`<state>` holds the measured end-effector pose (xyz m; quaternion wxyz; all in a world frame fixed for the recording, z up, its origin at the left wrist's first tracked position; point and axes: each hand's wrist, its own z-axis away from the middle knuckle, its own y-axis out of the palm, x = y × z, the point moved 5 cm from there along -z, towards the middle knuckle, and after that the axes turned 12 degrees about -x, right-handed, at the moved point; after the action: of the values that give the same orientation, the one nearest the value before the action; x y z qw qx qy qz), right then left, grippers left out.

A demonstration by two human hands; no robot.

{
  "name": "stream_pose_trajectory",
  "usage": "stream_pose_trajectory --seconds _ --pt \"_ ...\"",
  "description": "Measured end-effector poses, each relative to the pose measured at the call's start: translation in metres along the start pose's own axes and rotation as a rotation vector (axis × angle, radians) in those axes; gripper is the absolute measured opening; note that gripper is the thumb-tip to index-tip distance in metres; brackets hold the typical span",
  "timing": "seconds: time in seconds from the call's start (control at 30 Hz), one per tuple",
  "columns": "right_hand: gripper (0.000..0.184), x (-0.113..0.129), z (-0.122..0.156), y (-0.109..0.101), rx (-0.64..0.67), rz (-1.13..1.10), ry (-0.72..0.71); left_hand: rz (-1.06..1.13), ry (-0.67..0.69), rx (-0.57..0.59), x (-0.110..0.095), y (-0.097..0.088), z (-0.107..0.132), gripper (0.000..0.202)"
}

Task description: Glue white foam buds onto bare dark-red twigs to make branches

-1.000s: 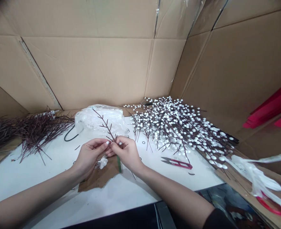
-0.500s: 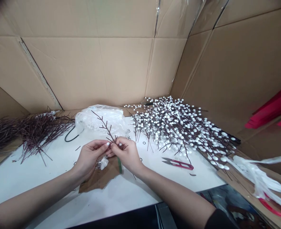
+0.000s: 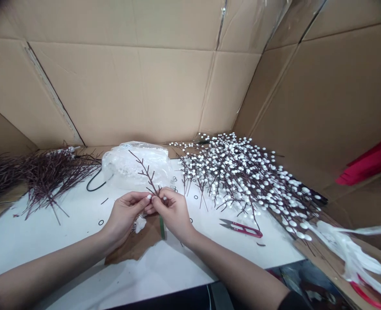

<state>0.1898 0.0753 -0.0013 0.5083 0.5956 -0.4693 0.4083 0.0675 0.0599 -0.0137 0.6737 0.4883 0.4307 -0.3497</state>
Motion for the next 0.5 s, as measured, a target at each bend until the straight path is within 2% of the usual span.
stream_pose_trajectory --seconds 0.37,0.5 --pt "0.023 0.001 0.002 0.001 0.059 -0.055 0.068 -0.031 0.017 0.007 -0.007 -0.004 -0.003 0.019" --pt "0.010 -0.005 -0.003 -0.010 -0.022 -0.062 0.029 -0.024 0.047 -0.006 -0.012 -0.005 -0.006 0.018"
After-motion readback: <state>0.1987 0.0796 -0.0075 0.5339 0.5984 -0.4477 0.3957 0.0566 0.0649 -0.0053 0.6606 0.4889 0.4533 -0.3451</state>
